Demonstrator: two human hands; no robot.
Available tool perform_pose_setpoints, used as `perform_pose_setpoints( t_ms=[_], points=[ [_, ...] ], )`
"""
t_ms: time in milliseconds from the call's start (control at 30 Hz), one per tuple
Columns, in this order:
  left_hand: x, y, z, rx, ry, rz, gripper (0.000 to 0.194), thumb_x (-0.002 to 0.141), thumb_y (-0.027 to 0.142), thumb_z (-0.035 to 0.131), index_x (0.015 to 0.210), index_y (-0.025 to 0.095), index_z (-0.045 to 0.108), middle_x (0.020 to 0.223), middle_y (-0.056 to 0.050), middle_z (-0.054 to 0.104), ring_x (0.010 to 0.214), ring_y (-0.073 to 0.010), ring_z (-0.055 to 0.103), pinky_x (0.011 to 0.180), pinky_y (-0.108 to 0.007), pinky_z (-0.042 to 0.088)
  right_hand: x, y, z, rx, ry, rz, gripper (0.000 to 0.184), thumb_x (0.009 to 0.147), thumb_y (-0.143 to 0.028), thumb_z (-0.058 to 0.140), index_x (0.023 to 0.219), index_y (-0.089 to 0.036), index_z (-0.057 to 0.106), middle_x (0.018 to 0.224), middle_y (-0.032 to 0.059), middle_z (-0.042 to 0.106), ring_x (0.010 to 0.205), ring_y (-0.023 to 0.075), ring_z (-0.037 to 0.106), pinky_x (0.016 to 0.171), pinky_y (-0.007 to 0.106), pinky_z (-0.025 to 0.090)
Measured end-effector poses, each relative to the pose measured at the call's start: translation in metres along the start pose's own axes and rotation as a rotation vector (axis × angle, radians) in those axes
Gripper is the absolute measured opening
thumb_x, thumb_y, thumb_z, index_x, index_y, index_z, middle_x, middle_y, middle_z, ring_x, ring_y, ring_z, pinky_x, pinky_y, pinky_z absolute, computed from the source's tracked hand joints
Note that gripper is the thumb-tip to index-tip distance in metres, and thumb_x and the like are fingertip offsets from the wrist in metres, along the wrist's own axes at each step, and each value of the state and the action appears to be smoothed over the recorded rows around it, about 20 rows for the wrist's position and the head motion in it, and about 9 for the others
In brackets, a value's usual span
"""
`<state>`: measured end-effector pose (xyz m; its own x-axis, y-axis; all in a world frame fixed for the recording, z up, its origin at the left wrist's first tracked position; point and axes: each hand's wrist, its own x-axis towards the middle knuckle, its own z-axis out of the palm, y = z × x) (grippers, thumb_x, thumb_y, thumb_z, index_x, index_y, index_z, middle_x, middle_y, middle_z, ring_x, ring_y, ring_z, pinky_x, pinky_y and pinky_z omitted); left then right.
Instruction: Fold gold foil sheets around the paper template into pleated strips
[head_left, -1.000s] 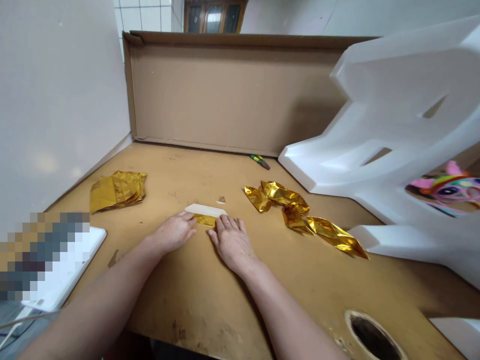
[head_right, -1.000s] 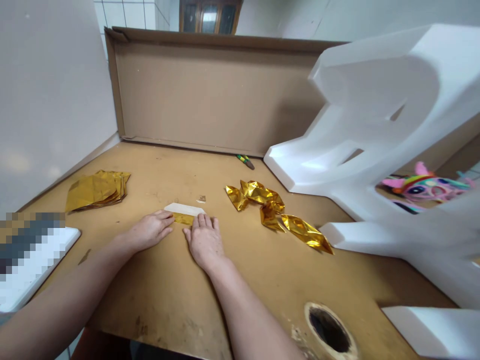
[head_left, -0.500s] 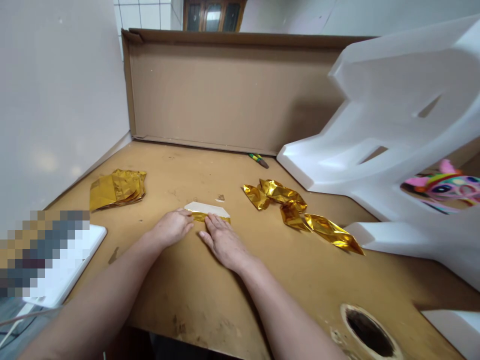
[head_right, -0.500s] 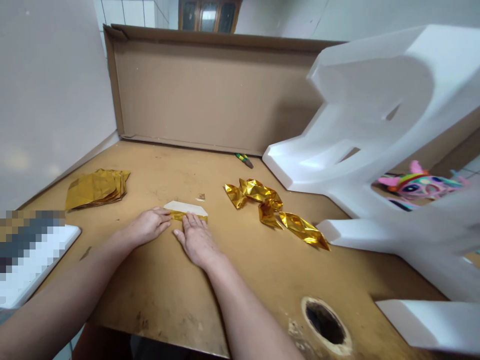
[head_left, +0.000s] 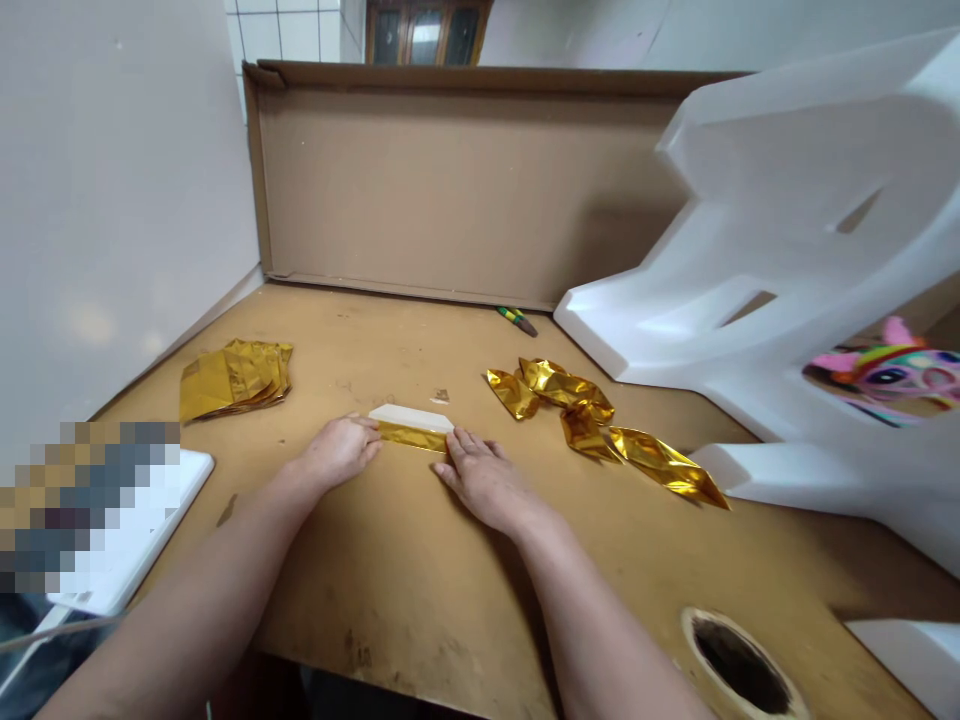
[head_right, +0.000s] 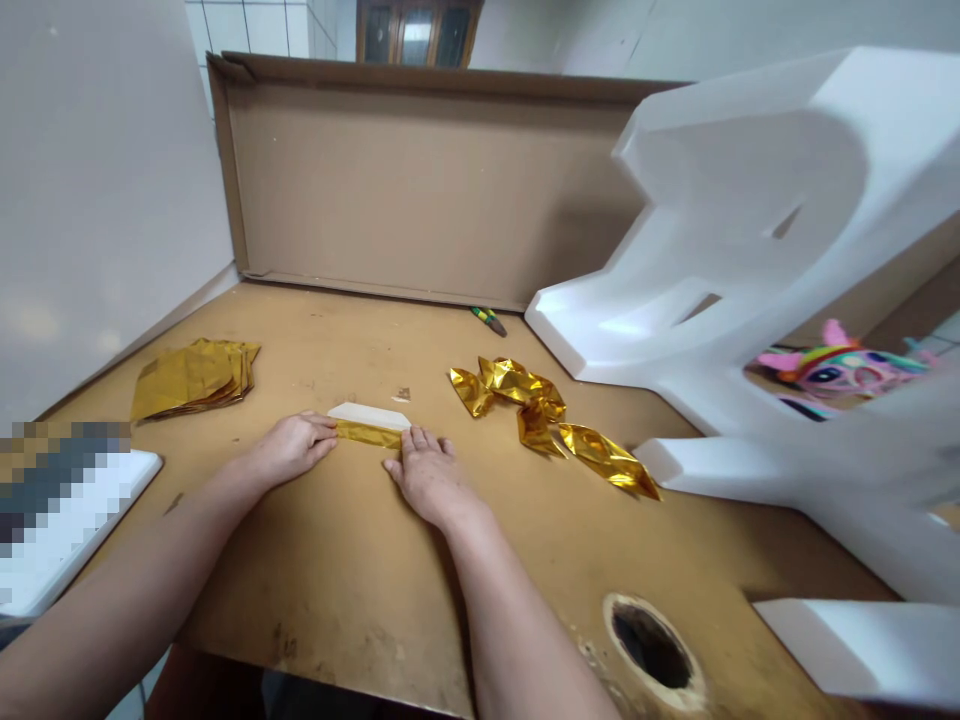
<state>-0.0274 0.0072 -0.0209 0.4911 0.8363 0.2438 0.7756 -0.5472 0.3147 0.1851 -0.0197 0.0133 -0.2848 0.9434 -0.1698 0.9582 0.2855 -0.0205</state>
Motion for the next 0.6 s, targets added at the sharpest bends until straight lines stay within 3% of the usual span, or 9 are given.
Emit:
perform_pose_setpoints(
  t_ms=[300, 600],
  points=[
    [0.007, -0.004, 0.007, 0.002, 0.095, -0.053, 0.012, 0.079, 0.019, 0.058, 0.073, 0.018, 0.068, 0.087, -0.005, 0.070, 0.086, -0.0191, 0.062, 0.079, -0.029, 0.048, 0.003, -0.008, -0.008, -0.055, 0.153, 0.011, 0.036, 0.093, -0.033, 0.034, 0.108, -0.015, 0.061, 0.116, 0.0123, 0.062, 0.110, 0.0237, 0.052, 0.099, 0.041, 0.026],
    [0.020, -0.002, 0.001, -0.055, 0.098, -0.210, 0.013, 0.072, 0.021, 0.066, 0.060, 0.019, 0.061, 0.074, 0.000, 0.063, 0.075, -0.0160, 0.060, 0.067, -0.026, 0.046, 0.008, -0.003, -0.001, -0.004, 0.285, 0.027, 0.030, 0.090, -0.031, 0.043, 0.086, -0.018, 0.069, 0.095, 0.0085, 0.069, 0.092, 0.0226, 0.058, 0.095, 0.040, 0.027]
  ],
)
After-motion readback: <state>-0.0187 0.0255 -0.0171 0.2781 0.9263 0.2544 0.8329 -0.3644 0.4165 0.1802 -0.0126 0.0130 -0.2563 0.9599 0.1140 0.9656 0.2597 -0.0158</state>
